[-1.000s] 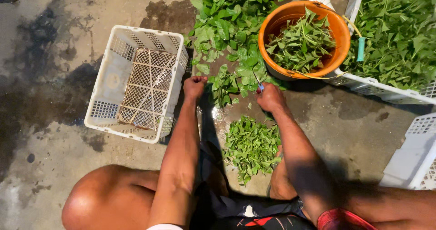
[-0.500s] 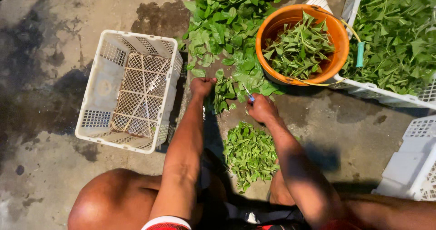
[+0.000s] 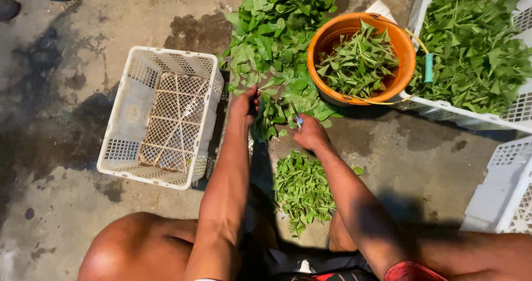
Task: The person sits on the floor and uses shears to trim leaves from stems. The trimmed leaves are placed into a pile on the floor, while the stems are discarded into an orange bucket. The person continues this repetitive trimming process throughout the clip.
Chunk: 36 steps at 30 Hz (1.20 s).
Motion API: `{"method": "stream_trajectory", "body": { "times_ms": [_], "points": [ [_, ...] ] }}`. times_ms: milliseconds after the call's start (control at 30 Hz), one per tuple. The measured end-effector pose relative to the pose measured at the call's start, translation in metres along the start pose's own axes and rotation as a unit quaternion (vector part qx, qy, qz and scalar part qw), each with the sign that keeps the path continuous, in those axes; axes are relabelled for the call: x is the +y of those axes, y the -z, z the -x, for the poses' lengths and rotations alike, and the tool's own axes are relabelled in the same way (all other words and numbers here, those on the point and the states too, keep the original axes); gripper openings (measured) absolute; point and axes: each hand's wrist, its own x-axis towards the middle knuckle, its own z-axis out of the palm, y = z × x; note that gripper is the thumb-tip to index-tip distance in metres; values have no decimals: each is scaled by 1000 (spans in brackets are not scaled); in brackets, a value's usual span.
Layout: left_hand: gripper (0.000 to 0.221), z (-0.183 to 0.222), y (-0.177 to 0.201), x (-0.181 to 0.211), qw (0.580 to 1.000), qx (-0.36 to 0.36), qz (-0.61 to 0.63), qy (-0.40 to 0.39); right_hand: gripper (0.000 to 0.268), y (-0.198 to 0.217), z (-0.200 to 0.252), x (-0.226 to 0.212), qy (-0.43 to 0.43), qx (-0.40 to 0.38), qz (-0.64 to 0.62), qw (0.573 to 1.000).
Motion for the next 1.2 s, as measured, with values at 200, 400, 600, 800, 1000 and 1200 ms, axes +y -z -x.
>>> {"method": "stream_trajectory", "body": {
  "times_ms": [200,400,600,800,1000,1200],
  "points": [
    [12,21,-33,-22,998,0,28,-54,45,2,0,-21,-67,0,-56,996],
    [17,29,-47,-40,996,30,17,-85,57,6,-6,-23,-60,26,-80,995],
    [20,33,-53,-52,995,11,2,-98,51,-2,-10,-13,-39,37,-72,996],
    [21,30,-54,-59,995,13,-1,-94,40,3,-6,-21,-40,73,-33,996],
    [20,25,-51,-60,973,39,-73,-215,41,32,12,-50,-122,39,39,991],
    [17,40,-59,-59,952,23,-127,-276,54,45,16,-60,-86,16,93,992]
  ]
}}
